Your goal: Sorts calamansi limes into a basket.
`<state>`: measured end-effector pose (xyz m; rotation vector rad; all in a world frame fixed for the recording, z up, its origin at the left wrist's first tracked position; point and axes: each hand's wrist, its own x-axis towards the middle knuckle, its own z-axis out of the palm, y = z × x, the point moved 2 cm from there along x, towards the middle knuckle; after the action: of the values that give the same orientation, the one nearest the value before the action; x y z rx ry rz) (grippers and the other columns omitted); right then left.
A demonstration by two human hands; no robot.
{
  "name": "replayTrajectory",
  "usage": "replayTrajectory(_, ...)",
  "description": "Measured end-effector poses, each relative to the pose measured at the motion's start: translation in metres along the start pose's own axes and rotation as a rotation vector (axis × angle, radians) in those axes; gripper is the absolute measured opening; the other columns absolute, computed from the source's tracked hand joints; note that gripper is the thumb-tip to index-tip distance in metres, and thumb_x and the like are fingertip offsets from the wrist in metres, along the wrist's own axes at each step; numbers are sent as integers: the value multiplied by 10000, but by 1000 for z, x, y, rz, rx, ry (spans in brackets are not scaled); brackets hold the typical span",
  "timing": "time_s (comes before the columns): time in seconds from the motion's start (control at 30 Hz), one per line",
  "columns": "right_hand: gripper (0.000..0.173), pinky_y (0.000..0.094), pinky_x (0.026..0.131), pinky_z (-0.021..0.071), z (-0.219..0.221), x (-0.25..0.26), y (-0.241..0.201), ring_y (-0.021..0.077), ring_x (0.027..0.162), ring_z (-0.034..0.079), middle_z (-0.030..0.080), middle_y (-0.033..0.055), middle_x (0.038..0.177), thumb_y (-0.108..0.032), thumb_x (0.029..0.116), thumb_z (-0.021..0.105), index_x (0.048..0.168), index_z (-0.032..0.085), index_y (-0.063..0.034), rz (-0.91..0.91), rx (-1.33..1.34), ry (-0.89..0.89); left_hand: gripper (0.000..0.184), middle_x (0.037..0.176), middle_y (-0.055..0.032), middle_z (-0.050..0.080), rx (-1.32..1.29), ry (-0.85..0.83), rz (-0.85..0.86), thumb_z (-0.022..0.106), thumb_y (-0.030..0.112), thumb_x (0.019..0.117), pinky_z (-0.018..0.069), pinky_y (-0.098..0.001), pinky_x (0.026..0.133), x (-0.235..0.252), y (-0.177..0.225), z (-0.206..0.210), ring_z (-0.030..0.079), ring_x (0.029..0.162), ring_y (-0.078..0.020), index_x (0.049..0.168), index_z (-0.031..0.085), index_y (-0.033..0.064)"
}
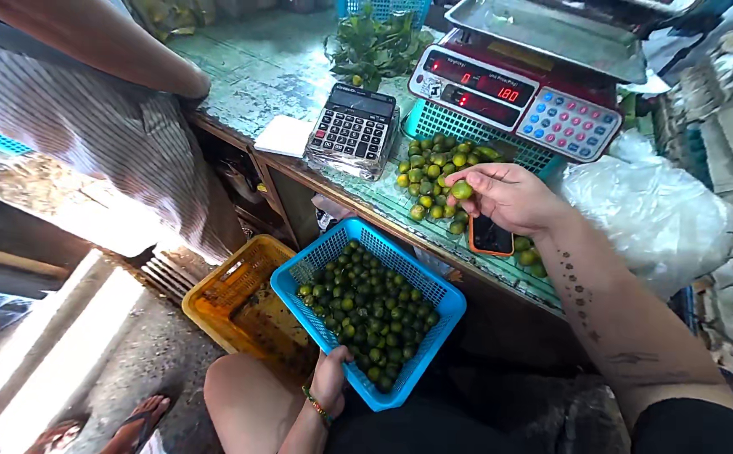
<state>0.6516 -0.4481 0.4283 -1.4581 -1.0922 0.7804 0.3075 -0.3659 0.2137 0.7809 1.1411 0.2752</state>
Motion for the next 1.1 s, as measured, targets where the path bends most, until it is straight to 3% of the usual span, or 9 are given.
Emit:
replayTrajectory(0.17,440,193,615,523,12,-4,-4,57,653,590,629,-19,785,-368,1120,316,1040,668,-115,24,187,54,470,900,-134,632,11,8,6,548,19,829,554,-372,570,0,-2,-4,656,718,-208,1290,459,36)
replayTrajectory(0.27,364,220,634,528,22,-9,0,62,670,586,612,-41,783,-411,1093,410,989,653,-161,-19,152,35,447,864,-123,627,26,23,17,554,21,826,543,-362,550,-1,-2,-3,644,684,-197,1265,470,34)
replayTrajectory(0.33,209,307,793,594,27,-22,-5,124,912,677,695,4,1041,-272,1014,571,1151,644,-132,-80,-51,-87,442,861,-121,635,19,24,20,547,28,825,550,-357,549,-3,-3,-3,652,682,-195,1260,473,33)
replayTrajectory(0.4,524,386,1028,565,22,-37,-23,183,1302,588,582,13,1464,-168,927,671,1437,559,-126,-108,-340,-175,413,837,-113,639,15,35,22,542,37,826,545,-345,532,-5,-6,-5,653,662,-186,1234,478,33)
replayTrajectory(0.43,564,388,1054,548,14,-42,-30,178,1345,563,548,7,1514,-142,929,661,1479,535,-140,-120,-478,-110,412,847,-116,639,7,39,21,543,36,828,550,-350,542,-6,-7,-6,655,673,-189,1235,480,31)
replayTrajectory(0.53,382,337,962,580,-14,-45,-31,133,1137,678,679,29,1331,-96,981,622,1360,637,-142,-91,-734,230,416,860,-126,649,-15,56,22,551,19,813,560,-360,546,-12,-7,-6,668,685,-199,1224,488,28)
replayTrajectory(0.63,232,479,824,599,-7,-56,-15,269,962,696,667,136,1239,-159,985,697,1209,708,-99,40,-974,302,460,914,-133,652,-28,50,35,547,-5,807,579,-373,575,-23,1,3,679,727,-203,1261,478,25)
replayTrajectory(0.87,924,706,864,478,18,-55,22,510,1159,586,461,257,1497,-573,849,782,1565,416,-116,410,-1326,398,497,969,-120,666,11,5,70,551,-13,794,602,-341,639,-42,14,18,696,779,-167,1283,473,13)
replayTrajectory(1.1,937,673,904,453,27,-36,27,481,1139,600,404,264,1545,-563,870,699,1613,326,-130,586,-1443,400,311,855,-124,662,4,6,8,549,-5,823,589,-371,593,-26,3,10,682,708,-198,1133,527,14)
